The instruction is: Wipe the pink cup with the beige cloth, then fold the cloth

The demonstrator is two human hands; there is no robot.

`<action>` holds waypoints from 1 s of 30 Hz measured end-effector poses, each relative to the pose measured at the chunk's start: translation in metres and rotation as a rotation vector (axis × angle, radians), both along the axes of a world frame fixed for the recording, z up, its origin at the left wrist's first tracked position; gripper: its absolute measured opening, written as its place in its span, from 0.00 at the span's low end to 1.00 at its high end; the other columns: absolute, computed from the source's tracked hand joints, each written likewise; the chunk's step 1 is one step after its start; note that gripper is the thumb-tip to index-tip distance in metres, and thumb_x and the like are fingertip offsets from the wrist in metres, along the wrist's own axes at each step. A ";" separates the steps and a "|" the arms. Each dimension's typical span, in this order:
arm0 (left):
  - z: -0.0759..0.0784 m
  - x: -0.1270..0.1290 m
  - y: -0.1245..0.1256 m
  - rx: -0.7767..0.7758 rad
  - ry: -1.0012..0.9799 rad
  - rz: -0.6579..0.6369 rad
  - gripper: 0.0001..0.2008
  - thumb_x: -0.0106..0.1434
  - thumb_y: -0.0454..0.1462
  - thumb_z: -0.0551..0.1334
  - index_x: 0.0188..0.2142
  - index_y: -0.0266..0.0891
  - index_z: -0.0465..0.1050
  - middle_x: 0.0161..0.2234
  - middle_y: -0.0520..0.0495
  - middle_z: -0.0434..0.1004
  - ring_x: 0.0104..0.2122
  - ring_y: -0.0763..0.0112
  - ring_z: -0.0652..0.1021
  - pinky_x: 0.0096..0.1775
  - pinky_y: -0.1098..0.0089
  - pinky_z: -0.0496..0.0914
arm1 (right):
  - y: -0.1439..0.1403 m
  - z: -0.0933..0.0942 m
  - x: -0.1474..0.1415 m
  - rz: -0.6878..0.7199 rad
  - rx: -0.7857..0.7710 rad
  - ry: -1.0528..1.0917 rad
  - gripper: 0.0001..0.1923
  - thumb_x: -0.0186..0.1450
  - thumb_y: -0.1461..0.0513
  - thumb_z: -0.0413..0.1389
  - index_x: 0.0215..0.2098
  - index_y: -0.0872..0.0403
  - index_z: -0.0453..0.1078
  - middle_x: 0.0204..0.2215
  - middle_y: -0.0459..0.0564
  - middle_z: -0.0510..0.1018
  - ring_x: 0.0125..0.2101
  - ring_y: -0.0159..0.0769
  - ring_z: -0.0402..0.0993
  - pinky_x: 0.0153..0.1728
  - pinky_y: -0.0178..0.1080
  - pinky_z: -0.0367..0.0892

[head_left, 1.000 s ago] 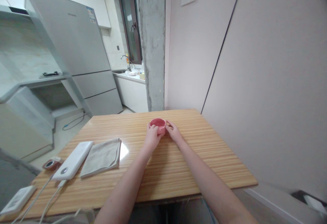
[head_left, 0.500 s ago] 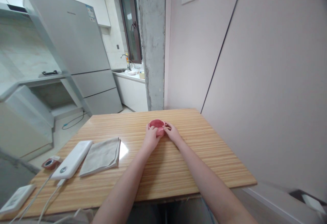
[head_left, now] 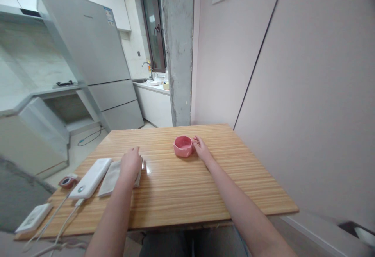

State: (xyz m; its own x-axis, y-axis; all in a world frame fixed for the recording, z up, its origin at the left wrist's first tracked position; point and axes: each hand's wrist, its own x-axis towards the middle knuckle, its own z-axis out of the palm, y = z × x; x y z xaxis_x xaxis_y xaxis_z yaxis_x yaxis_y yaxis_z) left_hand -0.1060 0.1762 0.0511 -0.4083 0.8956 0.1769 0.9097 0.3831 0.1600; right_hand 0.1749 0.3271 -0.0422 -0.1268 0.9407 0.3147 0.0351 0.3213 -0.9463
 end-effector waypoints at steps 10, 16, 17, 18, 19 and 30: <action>-0.035 -0.015 -0.031 -0.109 0.041 -0.115 0.24 0.58 0.25 0.48 0.51 0.32 0.70 0.54 0.33 0.69 0.53 0.57 0.71 0.53 0.61 0.64 | -0.004 0.002 0.001 0.088 0.043 -0.126 0.23 0.63 0.48 0.50 0.49 0.53 0.68 0.46 0.55 0.75 0.42 0.39 0.73 0.45 0.45 0.69; -0.038 0.009 -0.025 0.038 0.078 -0.106 0.29 0.57 0.25 0.49 0.58 0.36 0.63 0.61 0.36 0.61 0.60 0.56 0.63 0.58 0.54 0.58 | -0.004 0.004 0.005 0.044 0.058 -0.174 0.26 0.63 0.47 0.49 0.51 0.55 0.68 0.47 0.57 0.74 0.42 0.39 0.73 0.44 0.44 0.69; -0.035 0.006 -0.028 0.035 0.104 0.000 0.28 0.58 0.28 0.49 0.60 0.34 0.61 0.59 0.33 0.63 0.59 0.52 0.65 0.56 0.51 0.59 | -0.003 0.004 0.005 0.030 0.055 -0.176 0.27 0.63 0.46 0.48 0.51 0.55 0.67 0.47 0.58 0.74 0.42 0.39 0.73 0.45 0.44 0.69; -0.031 0.001 -0.031 0.011 0.108 0.093 0.28 0.60 0.31 0.50 0.61 0.33 0.59 0.56 0.30 0.66 0.56 0.48 0.68 0.53 0.49 0.61 | -0.003 0.004 0.006 0.017 0.054 -0.175 0.27 0.63 0.46 0.48 0.51 0.55 0.67 0.47 0.58 0.74 0.42 0.39 0.73 0.45 0.44 0.68; -0.027 -0.004 -0.034 -0.029 0.090 0.164 0.27 0.61 0.35 0.51 0.61 0.32 0.58 0.53 0.29 0.70 0.52 0.46 0.71 0.50 0.48 0.63 | -0.002 0.005 0.007 0.009 0.056 -0.177 0.27 0.63 0.46 0.47 0.51 0.55 0.67 0.47 0.58 0.74 0.42 0.39 0.73 0.46 0.44 0.68; -0.004 -0.009 -0.012 -0.207 -0.186 -0.077 0.05 0.58 0.37 0.54 0.32 0.39 0.68 0.30 0.44 0.77 0.31 0.65 0.75 0.31 0.70 0.63 | -0.011 0.026 0.013 -0.030 0.263 -0.286 0.21 0.64 0.49 0.49 0.43 0.55 0.72 0.41 0.56 0.77 0.43 0.42 0.72 0.47 0.46 0.66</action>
